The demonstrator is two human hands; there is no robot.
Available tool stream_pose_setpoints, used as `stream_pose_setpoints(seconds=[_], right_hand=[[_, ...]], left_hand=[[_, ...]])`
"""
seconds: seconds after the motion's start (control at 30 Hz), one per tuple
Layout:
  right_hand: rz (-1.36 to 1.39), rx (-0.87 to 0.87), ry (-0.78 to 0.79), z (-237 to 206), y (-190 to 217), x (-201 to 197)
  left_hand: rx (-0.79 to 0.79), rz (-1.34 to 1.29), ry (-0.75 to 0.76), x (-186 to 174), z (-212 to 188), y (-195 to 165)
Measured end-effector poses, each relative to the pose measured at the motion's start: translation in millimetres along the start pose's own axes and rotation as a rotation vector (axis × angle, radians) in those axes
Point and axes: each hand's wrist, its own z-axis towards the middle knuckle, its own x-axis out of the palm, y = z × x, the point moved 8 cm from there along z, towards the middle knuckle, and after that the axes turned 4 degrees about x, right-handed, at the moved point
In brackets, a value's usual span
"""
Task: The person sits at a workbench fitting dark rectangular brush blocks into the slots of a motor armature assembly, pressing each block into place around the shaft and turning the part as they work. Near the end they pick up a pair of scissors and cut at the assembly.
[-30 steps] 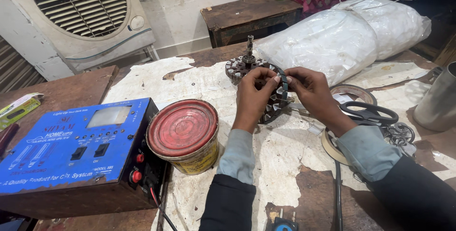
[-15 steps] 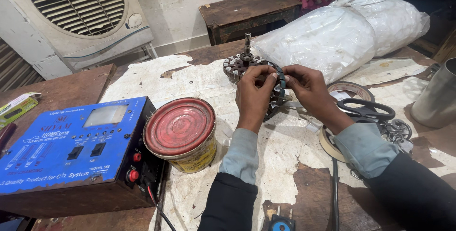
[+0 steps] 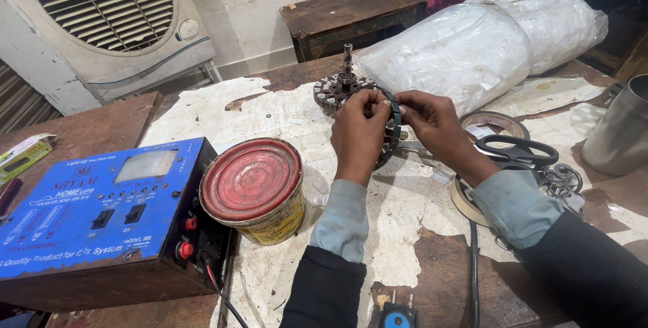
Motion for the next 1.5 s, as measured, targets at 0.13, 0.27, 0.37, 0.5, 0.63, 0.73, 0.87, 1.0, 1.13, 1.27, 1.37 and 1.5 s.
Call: stream_pose_setpoints(seconds=[0.13, 0.27, 0.37, 0.5, 0.63, 0.73, 0.87, 1.0, 1.13, 1.27, 1.37, 1.5], right_hand=[[-0.002, -0.041, -0.003, 0.1, 3.6, -0.6], [0.012, 0.005, 0.002, 0.0, 1.0, -0.5], [0.000, -0.014, 0.008, -0.7, 3.8, 0.4], [0.004, -0.016, -0.012, -0.4, 6.7, -0.9], [-0.032, -0.071, -0.035, 0.7, 12.2, -2.8], [0.173, 0.031, 0.023, 2.6, 2.1, 0.9], [0.263, 0.052, 0.089, 0.2, -2.4, 1.2], [0.262, 0.076, 0.099, -0.2, -4.0, 0.4], [0.247, 0.091, 0.086, 1.5, -7.7, 3.1], [0.227, 0.103, 0.079, 1.8, -9.9, 3.7], [0.236, 0.114, 0.087, 2.3, -8.3, 3.5], [0.300, 0.089, 0.095, 5.1, -3.2, 7.3]], left_hand=[[-0.038, -0.064, 0.011, 1.6, 4.2, 6.6], [0.003, -0.155, 0.011, 2.4, 7.1, 8.9], [-0.028, -0.199, 0.027, 4.6, 7.1, 12.6], [-0.049, -0.180, 0.015, 3.8, 5.1, 10.2], [-0.024, -0.107, -0.066, 0.3, 5.8, 2.7], [-0.071, -0.179, -0.027, 5.1, 3.7, 9.1], [-0.050, -0.196, -0.026, 5.1, 3.8, 9.2], [-0.060, -0.192, -0.020, 5.1, 2.2, 6.9], [-0.006, -0.101, -0.073, 4.2, 1.6, 5.3], [0.038, -0.143, -0.058, 10.6, 3.1, 13.1], [0.027, -0.145, -0.042, 16.2, 5.7, 19.9], [0.133, -0.027, -0.021, 19.2, 4.3, 14.4]])
